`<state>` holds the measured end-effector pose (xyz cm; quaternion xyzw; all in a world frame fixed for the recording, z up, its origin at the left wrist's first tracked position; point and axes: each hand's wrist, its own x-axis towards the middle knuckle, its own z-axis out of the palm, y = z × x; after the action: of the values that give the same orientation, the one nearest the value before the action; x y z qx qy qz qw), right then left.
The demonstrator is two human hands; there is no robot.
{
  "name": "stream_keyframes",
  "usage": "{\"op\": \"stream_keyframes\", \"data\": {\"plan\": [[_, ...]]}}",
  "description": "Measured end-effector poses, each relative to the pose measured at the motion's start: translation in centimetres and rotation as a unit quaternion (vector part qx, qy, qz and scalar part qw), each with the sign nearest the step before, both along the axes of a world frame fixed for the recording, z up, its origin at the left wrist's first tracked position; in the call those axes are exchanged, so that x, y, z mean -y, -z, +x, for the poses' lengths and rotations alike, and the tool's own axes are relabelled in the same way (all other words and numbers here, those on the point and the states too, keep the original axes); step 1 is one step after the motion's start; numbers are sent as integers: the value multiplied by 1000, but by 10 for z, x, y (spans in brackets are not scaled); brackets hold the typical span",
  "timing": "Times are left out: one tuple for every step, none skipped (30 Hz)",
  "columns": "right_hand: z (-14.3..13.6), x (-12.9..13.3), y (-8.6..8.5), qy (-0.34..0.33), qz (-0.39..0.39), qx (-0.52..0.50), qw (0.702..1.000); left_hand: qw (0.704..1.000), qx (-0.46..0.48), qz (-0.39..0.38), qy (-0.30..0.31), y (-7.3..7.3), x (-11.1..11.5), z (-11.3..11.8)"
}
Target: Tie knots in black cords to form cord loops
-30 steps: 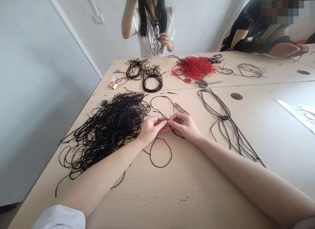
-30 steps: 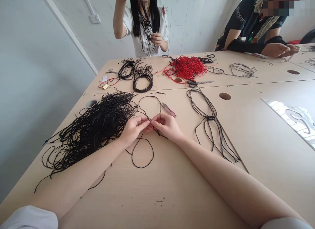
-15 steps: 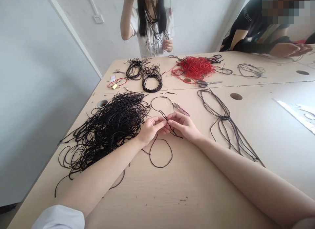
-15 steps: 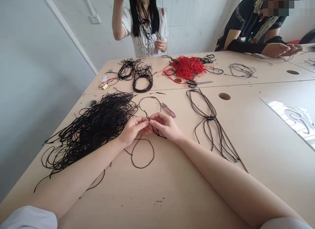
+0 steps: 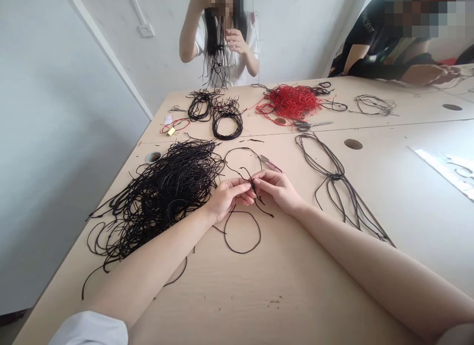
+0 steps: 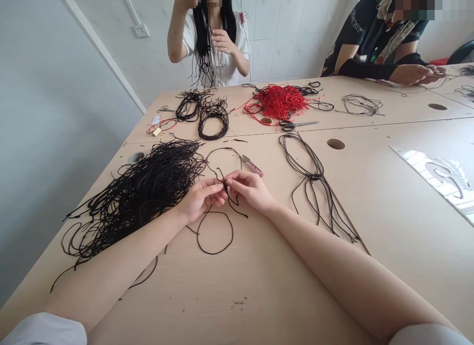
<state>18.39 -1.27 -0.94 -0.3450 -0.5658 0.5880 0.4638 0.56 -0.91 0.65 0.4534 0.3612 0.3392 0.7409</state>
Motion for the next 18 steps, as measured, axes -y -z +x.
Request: {"op": "stream_keyframes", "data": {"plan": [[0,0,0,9,3,5,1000,1000,-3,6,-8,1,0,0],[0,0,-1,15,5,7,1000,1000,-7,11,-16,1,0,1],[0,0,-1,19,7,7,1000,1000,-10,16,-22,2,0,1],[0,0,-1,20,8,6,1000,999,-13,19,-26,2,1,2],[0,0,-1,20,8,5,1000,999,-15,21,-29,2,1,2],[0,0,-1,18,8,5,1000,999,-16,22,-29,2,1,2],[0,0,-1,16,8,4,1000,999,-16,23,-27,2,1,2],[0,0,-1,13,8,4,1000,999,-15,24,-24,2,1,2],[0,0,0,11,11,5,1000,999,-15,24,-22,2,1,3],[-1,0,0,10,14,7,1000,999,-14,24,-19,2,1,3],[-1,0,0,12,19,12,1000,999,-14,24,-17,2,1,2],[-1,0,0,18,26,20,999,1000,-13,22,-16,2,1,2],[-1,0,1,25,35,30,999,1000,-12,19,-15,2,1,2],[-1,0,1,34,44,41,998,1000,-11,14,-15,2,1,2],[-1,0,2,43,54,50,996,1000,-8,9,-15,2,0,2],[-2,0,3,52,63,58,995,1000,-5,4,-17,2,0,2],[-2,0,4,60,73,63,994,1000,0,-2,-19,2,0,1],[-3,0,5,69,80,67,992,1000,4,-6,-23,3,0,1]]}}
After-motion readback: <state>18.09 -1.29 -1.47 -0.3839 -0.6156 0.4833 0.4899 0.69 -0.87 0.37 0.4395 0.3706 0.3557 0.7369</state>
